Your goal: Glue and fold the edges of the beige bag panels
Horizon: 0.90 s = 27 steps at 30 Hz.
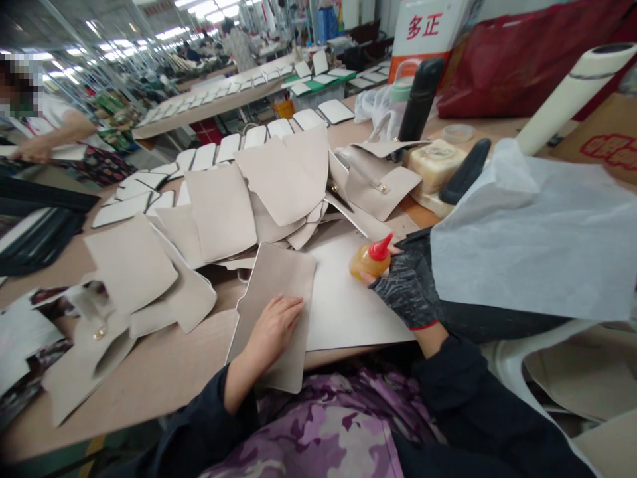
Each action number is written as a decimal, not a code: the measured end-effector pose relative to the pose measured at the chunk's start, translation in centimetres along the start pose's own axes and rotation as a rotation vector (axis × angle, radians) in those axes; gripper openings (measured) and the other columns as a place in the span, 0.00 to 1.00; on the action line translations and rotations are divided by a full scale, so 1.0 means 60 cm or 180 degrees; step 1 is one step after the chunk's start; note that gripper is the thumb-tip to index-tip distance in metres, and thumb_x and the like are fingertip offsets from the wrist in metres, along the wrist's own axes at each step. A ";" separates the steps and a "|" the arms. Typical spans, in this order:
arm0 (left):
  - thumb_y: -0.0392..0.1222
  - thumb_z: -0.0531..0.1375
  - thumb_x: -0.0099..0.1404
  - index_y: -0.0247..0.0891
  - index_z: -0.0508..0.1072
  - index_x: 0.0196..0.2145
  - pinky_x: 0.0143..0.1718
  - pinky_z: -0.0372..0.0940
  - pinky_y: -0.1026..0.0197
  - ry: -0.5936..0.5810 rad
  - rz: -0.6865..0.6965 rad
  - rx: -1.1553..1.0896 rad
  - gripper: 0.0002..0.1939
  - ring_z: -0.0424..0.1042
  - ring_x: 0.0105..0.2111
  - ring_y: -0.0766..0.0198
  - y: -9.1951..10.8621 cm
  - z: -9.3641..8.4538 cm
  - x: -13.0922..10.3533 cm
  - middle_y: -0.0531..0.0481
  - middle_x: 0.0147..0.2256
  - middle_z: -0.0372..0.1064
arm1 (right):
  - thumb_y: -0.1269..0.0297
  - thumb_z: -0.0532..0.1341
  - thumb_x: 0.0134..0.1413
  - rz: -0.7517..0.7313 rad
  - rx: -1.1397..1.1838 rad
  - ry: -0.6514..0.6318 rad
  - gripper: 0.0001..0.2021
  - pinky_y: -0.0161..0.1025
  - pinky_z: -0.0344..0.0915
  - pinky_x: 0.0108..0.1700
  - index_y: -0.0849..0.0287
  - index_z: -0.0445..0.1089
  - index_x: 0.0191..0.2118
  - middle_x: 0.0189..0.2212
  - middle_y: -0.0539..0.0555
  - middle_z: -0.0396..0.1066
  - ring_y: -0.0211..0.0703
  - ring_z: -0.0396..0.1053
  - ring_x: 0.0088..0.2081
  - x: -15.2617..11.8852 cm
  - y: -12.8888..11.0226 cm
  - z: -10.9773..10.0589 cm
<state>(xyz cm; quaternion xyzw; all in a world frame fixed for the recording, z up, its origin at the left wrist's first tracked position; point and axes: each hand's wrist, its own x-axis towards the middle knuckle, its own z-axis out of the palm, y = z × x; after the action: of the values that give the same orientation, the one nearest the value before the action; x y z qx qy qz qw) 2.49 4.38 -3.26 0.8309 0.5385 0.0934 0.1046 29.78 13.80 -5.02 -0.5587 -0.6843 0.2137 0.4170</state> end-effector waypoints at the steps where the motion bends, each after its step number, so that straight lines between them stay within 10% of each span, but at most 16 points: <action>1: 0.30 0.50 0.62 0.38 0.67 0.50 0.59 0.49 0.49 0.0328 -0.0194 0.0101 0.19 0.59 0.56 0.57 -0.002 -0.011 -0.008 0.44 0.53 0.64 | 0.52 0.64 0.40 0.0003 -0.0033 0.0058 0.28 0.55 0.64 0.47 0.61 0.63 0.48 0.41 0.63 0.69 0.57 0.68 0.43 0.001 0.009 0.004; 5: 0.36 0.57 0.58 0.33 0.57 0.58 0.57 0.51 0.43 0.1392 -0.1375 0.0054 0.29 0.51 0.60 0.47 -0.025 -0.047 -0.046 0.36 0.59 0.53 | 0.54 0.62 0.45 0.0152 -0.0192 0.0456 0.32 0.53 0.66 0.45 0.66 0.58 0.54 0.46 0.65 0.66 0.53 0.68 0.42 -0.034 0.018 0.015; 8: 0.42 0.58 0.57 0.33 0.59 0.56 0.50 0.61 0.47 0.1052 -0.2063 -0.1049 0.29 0.66 0.50 0.49 -0.049 -0.053 -0.062 0.37 0.52 0.64 | 0.56 0.60 0.48 0.0385 -0.0217 0.0824 0.27 0.50 0.67 0.44 0.63 0.61 0.52 0.45 0.63 0.67 0.51 0.67 0.42 -0.084 -0.013 0.032; 12: 0.46 0.56 0.58 0.34 0.71 0.43 0.44 0.65 0.52 0.0817 -0.2223 -0.2305 0.18 0.72 0.42 0.51 -0.048 -0.051 -0.070 0.41 0.42 0.73 | 0.57 0.56 0.50 0.1013 0.0986 -0.0639 0.20 0.45 0.71 0.36 0.62 0.65 0.47 0.40 0.61 0.72 0.47 0.71 0.35 -0.133 -0.081 0.097; 15: 0.49 0.57 0.58 0.35 0.71 0.43 0.42 0.66 0.55 0.1012 -0.2246 -0.2763 0.19 0.72 0.41 0.53 -0.033 -0.063 -0.085 0.41 0.43 0.73 | 0.56 0.57 0.49 0.1421 0.1532 -0.0931 0.22 0.44 0.72 0.35 0.62 0.63 0.49 0.40 0.61 0.72 0.47 0.72 0.35 -0.136 -0.130 0.146; 27: 0.43 0.50 0.65 0.33 0.63 0.54 0.48 0.67 0.56 0.2205 -0.1973 -0.1008 0.21 0.68 0.50 0.55 -0.021 -0.055 -0.209 0.38 0.51 0.67 | 0.63 0.54 0.56 -0.0665 0.0836 -0.0538 0.09 0.40 0.69 0.43 0.56 0.65 0.43 0.37 0.55 0.72 0.43 0.71 0.38 -0.117 -0.315 0.198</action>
<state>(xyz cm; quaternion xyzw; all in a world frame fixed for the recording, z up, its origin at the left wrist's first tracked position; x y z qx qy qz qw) -4.54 -6.37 -0.95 0.5255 0.7428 0.4094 0.0672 9.26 3.90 0.30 -0.4054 -0.7374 0.3029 0.4473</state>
